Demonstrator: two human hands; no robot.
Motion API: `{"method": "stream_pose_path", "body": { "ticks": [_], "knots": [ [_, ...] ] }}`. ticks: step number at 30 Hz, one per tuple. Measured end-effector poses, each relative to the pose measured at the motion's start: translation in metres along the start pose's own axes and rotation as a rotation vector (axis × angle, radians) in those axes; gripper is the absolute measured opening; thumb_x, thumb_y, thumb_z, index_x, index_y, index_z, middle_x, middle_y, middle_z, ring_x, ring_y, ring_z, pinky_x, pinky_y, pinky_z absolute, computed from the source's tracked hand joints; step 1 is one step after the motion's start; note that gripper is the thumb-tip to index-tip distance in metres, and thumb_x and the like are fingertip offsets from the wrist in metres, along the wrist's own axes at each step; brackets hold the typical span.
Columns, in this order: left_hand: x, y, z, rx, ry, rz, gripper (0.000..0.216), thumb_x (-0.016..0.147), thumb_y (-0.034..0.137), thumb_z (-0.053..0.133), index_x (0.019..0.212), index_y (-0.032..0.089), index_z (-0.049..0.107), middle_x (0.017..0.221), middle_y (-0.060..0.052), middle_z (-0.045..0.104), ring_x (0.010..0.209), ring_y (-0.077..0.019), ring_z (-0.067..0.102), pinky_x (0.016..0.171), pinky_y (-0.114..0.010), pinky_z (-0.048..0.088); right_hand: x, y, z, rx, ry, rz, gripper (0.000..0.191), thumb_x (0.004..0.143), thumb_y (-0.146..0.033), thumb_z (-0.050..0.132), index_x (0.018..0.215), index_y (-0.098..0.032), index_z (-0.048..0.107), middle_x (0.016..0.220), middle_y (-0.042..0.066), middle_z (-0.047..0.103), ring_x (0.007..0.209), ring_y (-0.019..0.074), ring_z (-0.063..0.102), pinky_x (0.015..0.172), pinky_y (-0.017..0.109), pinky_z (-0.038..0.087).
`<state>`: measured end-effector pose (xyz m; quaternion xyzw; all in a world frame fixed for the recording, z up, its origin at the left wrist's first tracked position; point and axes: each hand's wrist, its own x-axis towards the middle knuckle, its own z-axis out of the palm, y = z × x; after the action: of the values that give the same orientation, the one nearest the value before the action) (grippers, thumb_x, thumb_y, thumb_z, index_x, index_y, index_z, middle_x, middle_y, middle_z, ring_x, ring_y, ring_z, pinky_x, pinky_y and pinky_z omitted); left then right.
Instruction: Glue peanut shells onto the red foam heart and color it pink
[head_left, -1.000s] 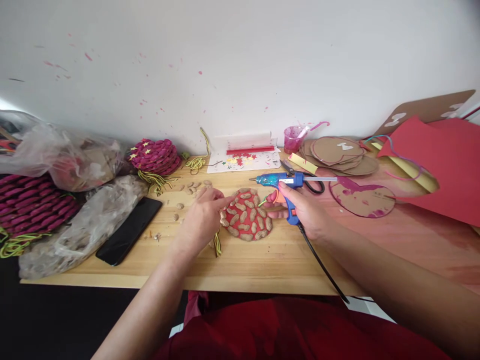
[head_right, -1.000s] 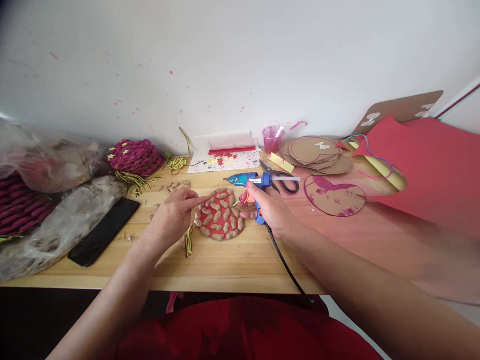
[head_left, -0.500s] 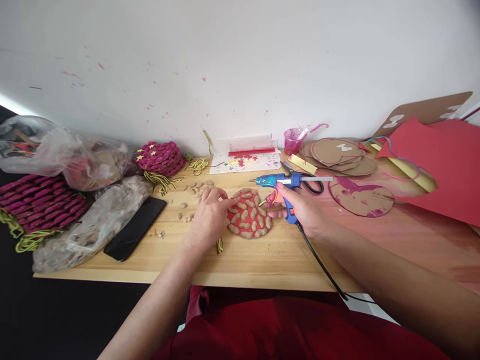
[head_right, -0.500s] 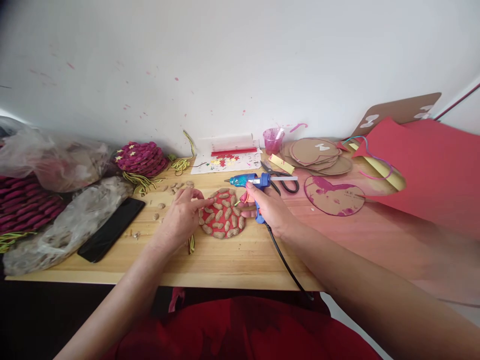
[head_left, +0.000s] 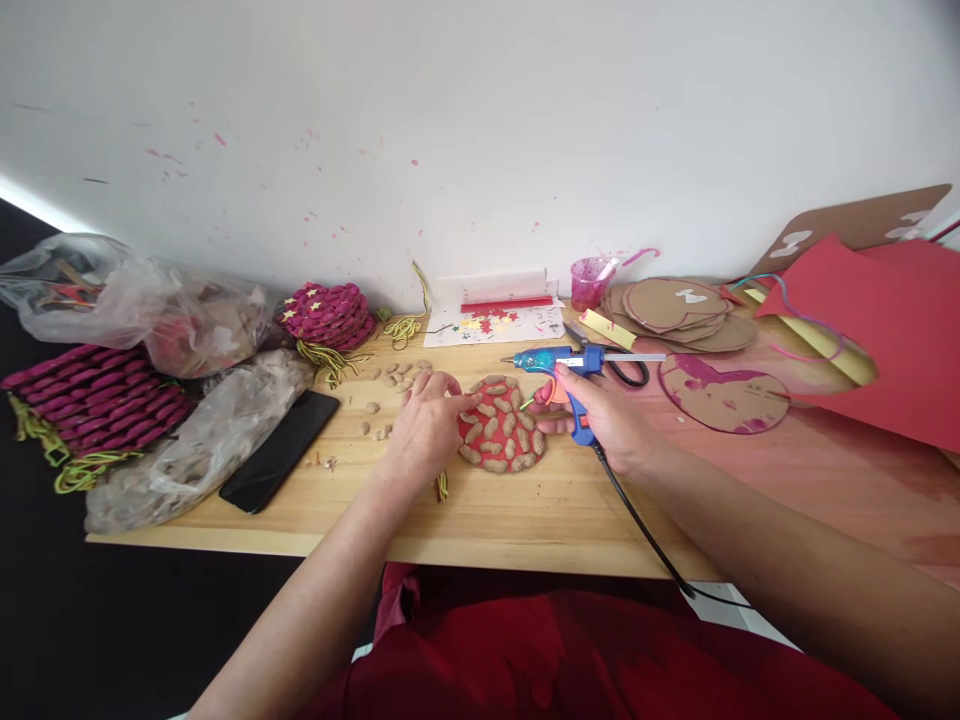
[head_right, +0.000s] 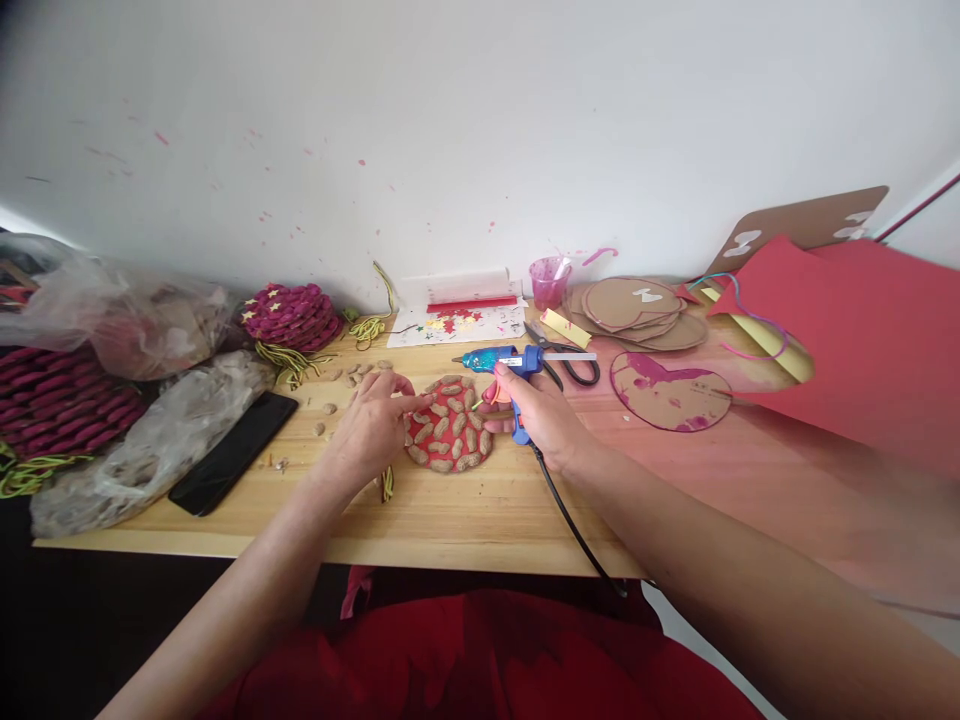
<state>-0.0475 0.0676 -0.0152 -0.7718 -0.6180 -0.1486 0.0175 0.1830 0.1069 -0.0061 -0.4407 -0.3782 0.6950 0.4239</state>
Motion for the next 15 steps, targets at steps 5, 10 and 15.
{"method": "stream_pose_path", "body": {
  "ticks": [5,10,15],
  "knots": [
    [-0.0003,-0.0011,0.0018,-0.005,-0.009,-0.013,0.046,0.086,0.001,0.052,0.107,0.028,0.081,0.108,-0.011,0.063,0.107,-0.0295,0.052,0.094,-0.047,0.048,0.0001,0.0017,-0.0021,-0.024,-0.007,-0.017,0.017,0.097,-0.037,0.062,0.101,-0.02,0.064,0.092,0.006,0.076,0.074,0.0185,0.076,0.059,0.029,0.065],
    [0.0003,-0.0034,0.0035,-0.022,-0.009,-0.024,0.046,0.086,0.0,0.052,0.109,0.028,0.081,0.108,-0.01,0.064,0.108,-0.0291,0.052,0.097,-0.047,0.047,0.0003,0.0006,-0.0021,-0.003,-0.014,-0.02,0.018,0.094,-0.038,0.066,0.099,-0.021,0.063,0.086,0.004,0.074,0.073,0.0177,0.075,0.059,0.027,0.065],
    [0.0005,-0.0034,0.0015,-0.046,-0.029,-0.044,0.049,0.081,-0.003,0.055,0.108,0.028,0.081,0.106,-0.009,0.063,0.108,-0.0285,0.052,0.095,-0.047,0.047,-0.0012,-0.0008,-0.0006,0.013,-0.02,-0.03,0.024,0.089,-0.042,0.072,0.091,-0.021,0.063,0.084,0.002,0.072,0.073,0.0174,0.075,0.059,0.026,0.063]
  ]
}}
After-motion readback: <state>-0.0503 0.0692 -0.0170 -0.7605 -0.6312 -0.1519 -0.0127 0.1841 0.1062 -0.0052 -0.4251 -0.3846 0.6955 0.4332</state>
